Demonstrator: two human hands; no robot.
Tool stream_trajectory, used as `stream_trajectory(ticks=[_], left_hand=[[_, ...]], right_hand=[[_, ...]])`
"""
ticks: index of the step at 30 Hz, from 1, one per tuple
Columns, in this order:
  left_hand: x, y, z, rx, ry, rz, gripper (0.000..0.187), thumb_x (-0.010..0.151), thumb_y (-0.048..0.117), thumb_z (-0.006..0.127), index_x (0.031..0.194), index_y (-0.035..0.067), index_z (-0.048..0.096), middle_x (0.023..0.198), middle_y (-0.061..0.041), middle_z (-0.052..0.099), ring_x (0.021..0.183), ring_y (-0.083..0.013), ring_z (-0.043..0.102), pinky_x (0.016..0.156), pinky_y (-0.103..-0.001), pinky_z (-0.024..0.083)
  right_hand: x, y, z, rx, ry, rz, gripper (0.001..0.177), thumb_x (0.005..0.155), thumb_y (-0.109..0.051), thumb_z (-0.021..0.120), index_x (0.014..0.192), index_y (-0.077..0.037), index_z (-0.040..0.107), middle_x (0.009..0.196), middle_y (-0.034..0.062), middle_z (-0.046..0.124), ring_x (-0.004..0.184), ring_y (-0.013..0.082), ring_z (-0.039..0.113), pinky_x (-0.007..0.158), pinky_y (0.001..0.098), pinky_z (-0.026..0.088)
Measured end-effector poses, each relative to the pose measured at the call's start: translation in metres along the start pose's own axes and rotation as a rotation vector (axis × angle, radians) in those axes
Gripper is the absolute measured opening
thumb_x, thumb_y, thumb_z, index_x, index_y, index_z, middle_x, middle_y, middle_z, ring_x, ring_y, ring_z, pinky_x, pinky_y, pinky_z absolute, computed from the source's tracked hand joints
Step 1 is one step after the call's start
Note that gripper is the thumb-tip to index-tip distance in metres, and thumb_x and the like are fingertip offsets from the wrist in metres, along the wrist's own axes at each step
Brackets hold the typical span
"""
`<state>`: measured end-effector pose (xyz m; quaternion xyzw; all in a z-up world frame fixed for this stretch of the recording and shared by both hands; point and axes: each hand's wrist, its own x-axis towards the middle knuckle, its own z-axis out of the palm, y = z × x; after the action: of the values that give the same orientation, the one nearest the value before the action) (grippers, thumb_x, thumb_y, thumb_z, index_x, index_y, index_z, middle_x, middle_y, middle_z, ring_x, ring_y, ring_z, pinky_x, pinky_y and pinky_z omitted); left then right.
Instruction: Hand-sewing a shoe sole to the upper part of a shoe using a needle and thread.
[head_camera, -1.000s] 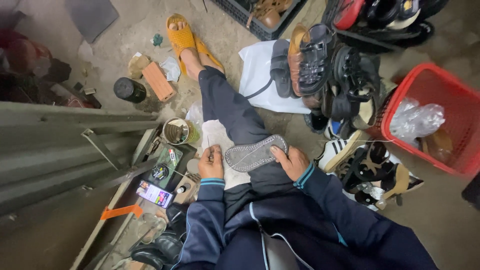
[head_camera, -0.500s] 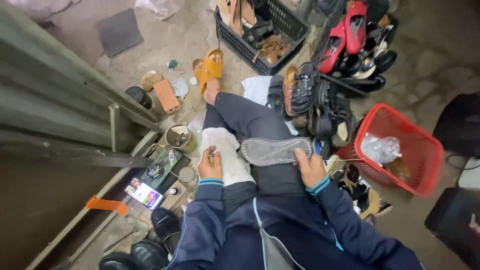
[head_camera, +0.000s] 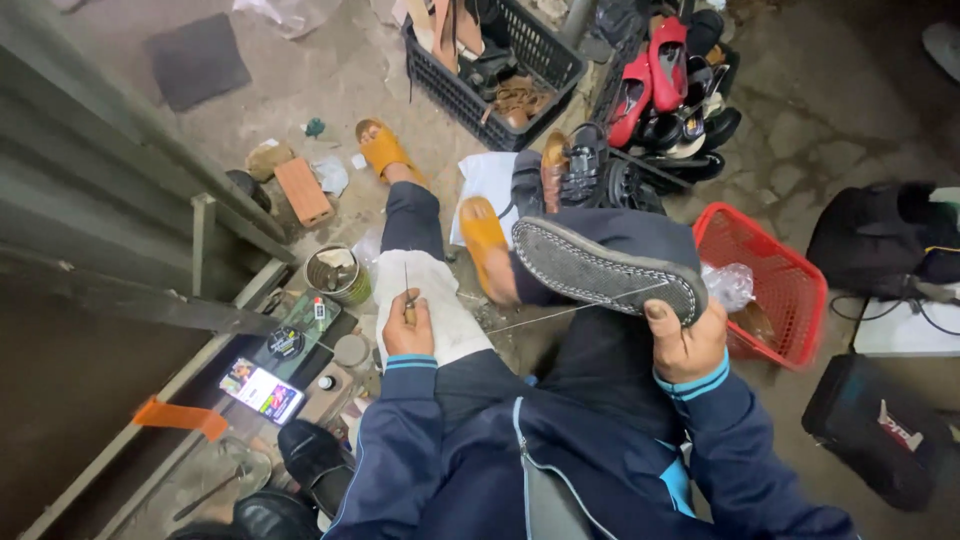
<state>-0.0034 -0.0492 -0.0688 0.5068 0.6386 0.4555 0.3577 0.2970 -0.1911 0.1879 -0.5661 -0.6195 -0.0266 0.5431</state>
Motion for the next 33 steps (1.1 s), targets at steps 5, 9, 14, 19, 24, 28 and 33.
stream_trajectory(ticks=[5, 9, 14, 19, 24, 28, 33], left_hand=[[-0.003, 0.004, -0.003, -0.006, -0.023, -0.004, 0.02, 0.096, 0.019, 0.07, 0.116, 0.017, 0.074, 0.094, -0.017, 0.076, 0.087, -0.0322, 0.073, 0.079, -0.046, 0.06], [0.001, 0.008, -0.006, 0.02, -0.039, -0.004, 0.021, 0.096, 0.021, 0.07, 0.116, 0.018, 0.074, 0.094, -0.017, 0.077, 0.088, -0.032, 0.073, 0.081, -0.046, 0.059], [0.004, 0.003, -0.006, 0.041, -0.02, -0.015, 0.022, 0.095, 0.02, 0.07, 0.116, 0.019, 0.074, 0.091, -0.015, 0.076, 0.086, -0.0292, 0.073, 0.081, -0.045, 0.059], [0.009, -0.012, -0.009, 0.122, -0.014, -0.01, 0.024, 0.095, 0.024, 0.07, 0.118, 0.023, 0.073, 0.1, -0.014, 0.077, 0.096, -0.0331, 0.073, 0.087, -0.046, 0.059], [0.008, 0.013, -0.022, 0.108, 0.0, -0.014, 0.023, 0.096, 0.02, 0.069, 0.119, 0.018, 0.072, 0.103, -0.017, 0.076, 0.097, -0.0331, 0.073, 0.083, -0.045, 0.061], [-0.005, 0.067, -0.047, 0.044, 0.01, -0.083, 0.023, 0.092, 0.017, 0.07, 0.115, 0.018, 0.073, 0.081, -0.013, 0.073, 0.069, -0.0225, 0.068, 0.058, -0.032, 0.063], [-0.041, 0.154, -0.083, -0.175, 0.142, -0.066, 0.018, 0.094, 0.01, 0.067, 0.109, 0.002, 0.07, 0.066, -0.015, 0.066, 0.04, -0.0173, 0.056, 0.031, -0.029, 0.049]], right_hand=[[-0.014, 0.016, 0.021, 0.067, -0.009, -0.022, 0.018, 0.092, -0.015, 0.071, 0.087, 0.002, 0.075, 0.072, 0.0161, 0.068, 0.06, 0.0303, 0.064, 0.064, 0.0381, 0.056], [-0.028, 0.032, 0.054, 0.165, 0.038, 0.137, 0.015, 0.09, -0.013, 0.072, 0.083, 0.0, 0.074, 0.065, 0.0108, 0.065, 0.059, 0.0131, 0.055, 0.058, 0.0327, 0.054], [-0.015, 0.04, 0.083, 0.082, -0.047, 0.021, 0.022, 0.095, -0.024, 0.072, 0.084, -0.005, 0.075, 0.071, 0.0116, 0.069, 0.061, 0.0329, 0.07, 0.059, 0.0337, 0.055], [-0.014, 0.048, 0.108, 0.132, -0.07, -0.008, 0.027, 0.098, -0.029, 0.07, 0.088, -0.004, 0.072, 0.076, 0.0155, 0.069, 0.07, 0.0413, 0.07, 0.06, 0.0424, 0.055], [-0.033, 0.067, 0.119, 0.083, -0.128, -0.022, 0.037, 0.096, -0.042, 0.07, 0.081, -0.009, 0.065, 0.069, 0.0097, 0.06, 0.062, 0.0331, 0.066, 0.056, 0.0373, 0.054], [-0.026, 0.069, 0.107, 0.111, -0.082, -0.019, 0.038, 0.096, -0.044, 0.069, 0.079, -0.011, 0.063, 0.067, 0.0075, 0.058, 0.061, 0.0319, 0.066, 0.054, 0.0361, 0.053], [-0.029, 0.074, 0.093, 0.177, -0.04, 0.039, 0.037, 0.099, -0.039, 0.068, 0.079, -0.008, 0.062, 0.066, 0.0111, 0.06, 0.061, 0.0364, 0.066, 0.054, 0.039, 0.053]])
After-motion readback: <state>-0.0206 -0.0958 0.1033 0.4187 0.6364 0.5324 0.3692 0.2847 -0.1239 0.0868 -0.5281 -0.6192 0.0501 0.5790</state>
